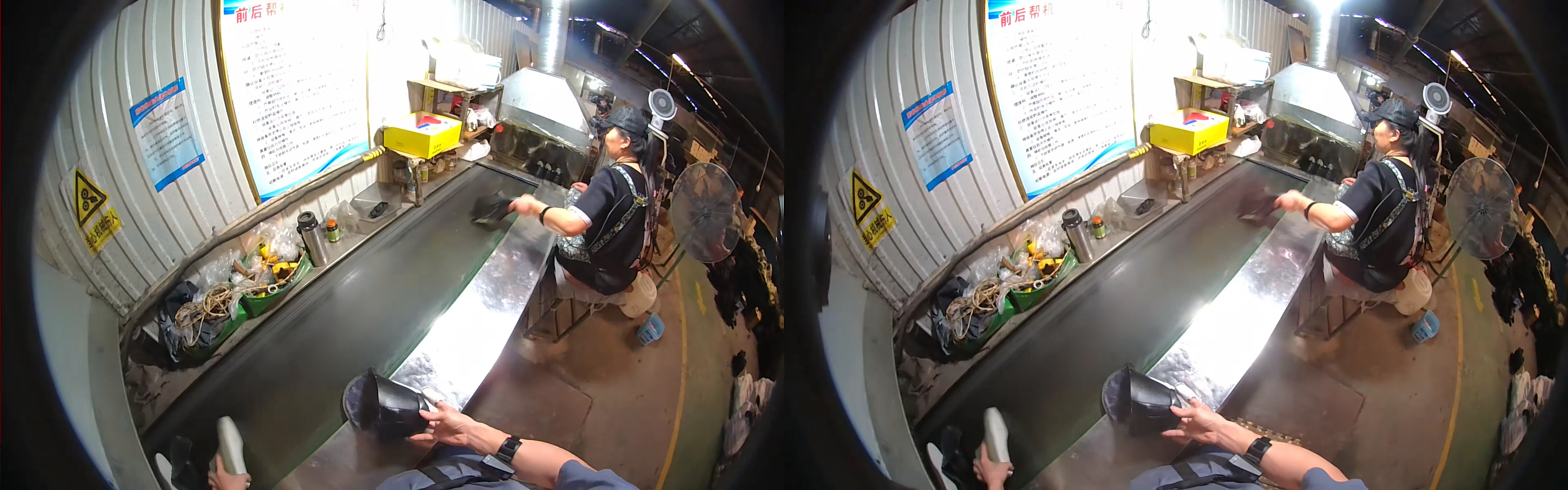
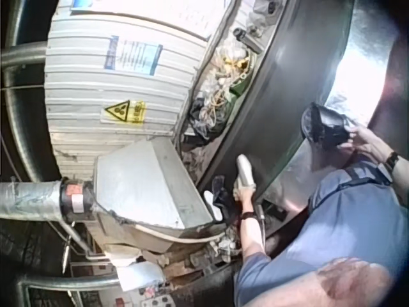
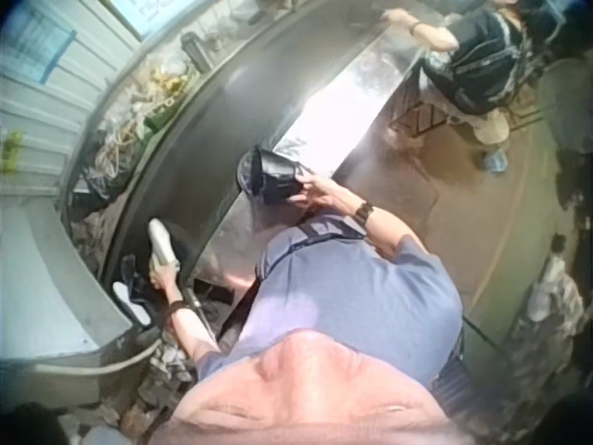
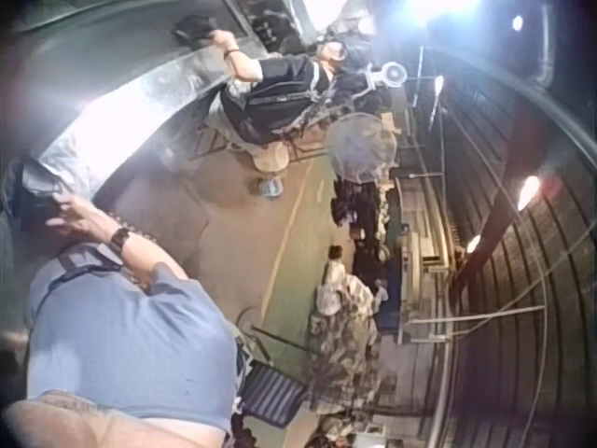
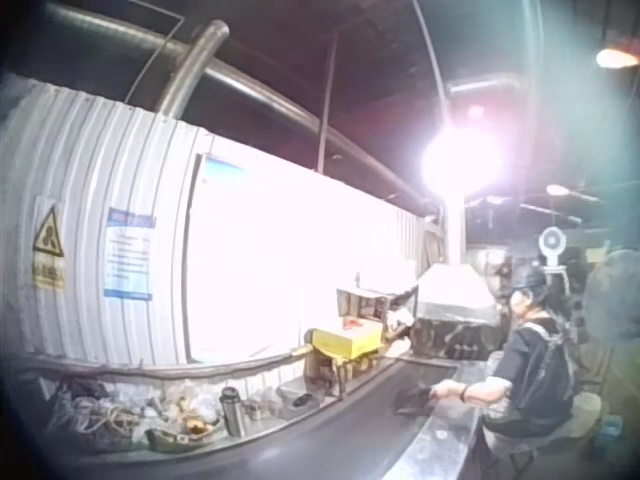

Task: Manually position shoe uppers on lasts and operate a lasting machine to shape and attach the uppers.

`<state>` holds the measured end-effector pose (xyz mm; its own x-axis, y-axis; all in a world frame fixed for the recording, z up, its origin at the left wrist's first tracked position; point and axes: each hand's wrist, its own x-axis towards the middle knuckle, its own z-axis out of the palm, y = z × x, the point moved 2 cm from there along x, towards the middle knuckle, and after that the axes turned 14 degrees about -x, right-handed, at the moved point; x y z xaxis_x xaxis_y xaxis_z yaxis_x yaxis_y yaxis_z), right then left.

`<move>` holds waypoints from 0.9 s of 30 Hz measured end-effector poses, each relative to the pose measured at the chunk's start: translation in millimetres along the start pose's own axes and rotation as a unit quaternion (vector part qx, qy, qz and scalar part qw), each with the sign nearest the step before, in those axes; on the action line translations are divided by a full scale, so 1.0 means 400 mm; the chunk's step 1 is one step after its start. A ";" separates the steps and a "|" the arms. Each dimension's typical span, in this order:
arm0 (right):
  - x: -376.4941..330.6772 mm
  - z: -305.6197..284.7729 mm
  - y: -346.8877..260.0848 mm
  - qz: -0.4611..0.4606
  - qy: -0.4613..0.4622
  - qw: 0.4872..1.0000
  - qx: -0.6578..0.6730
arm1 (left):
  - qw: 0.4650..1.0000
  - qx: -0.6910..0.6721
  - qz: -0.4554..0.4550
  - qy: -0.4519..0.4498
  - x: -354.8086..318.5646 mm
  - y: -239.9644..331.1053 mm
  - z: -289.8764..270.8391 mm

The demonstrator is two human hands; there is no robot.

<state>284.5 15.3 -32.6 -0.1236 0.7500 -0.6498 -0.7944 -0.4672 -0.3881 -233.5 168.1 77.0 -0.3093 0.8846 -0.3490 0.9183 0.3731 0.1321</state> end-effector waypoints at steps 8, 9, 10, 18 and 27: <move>-0.015 -0.070 -0.088 -0.029 -0.065 0.995 -0.075 | 0.819 -0.111 0.522 0.209 -0.418 0.408 0.123; -0.033 -0.041 -0.094 -0.055 -0.020 0.991 -0.124 | 0.795 -0.090 0.567 0.197 -0.455 0.431 0.188; -0.032 -0.086 -0.108 -0.039 -0.028 0.995 -0.088 | 0.775 -0.068 0.592 0.210 -0.495 0.470 0.269; -0.154 -0.048 -0.170 -0.283 0.104 0.871 -0.389 | 0.715 -0.365 0.596 -0.005 -0.540 0.545 0.478; -0.249 -0.049 0.066 -0.555 -0.181 0.317 -0.747 | 0.753 -0.647 -0.030 -0.113 -0.230 0.417 0.487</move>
<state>287.4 -80.9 9.1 -0.5366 0.7191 0.4415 0.6675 0.6819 -0.2992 -3.7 94.6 -49.8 -0.1567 0.8397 -0.5200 -0.1515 0.4998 0.8528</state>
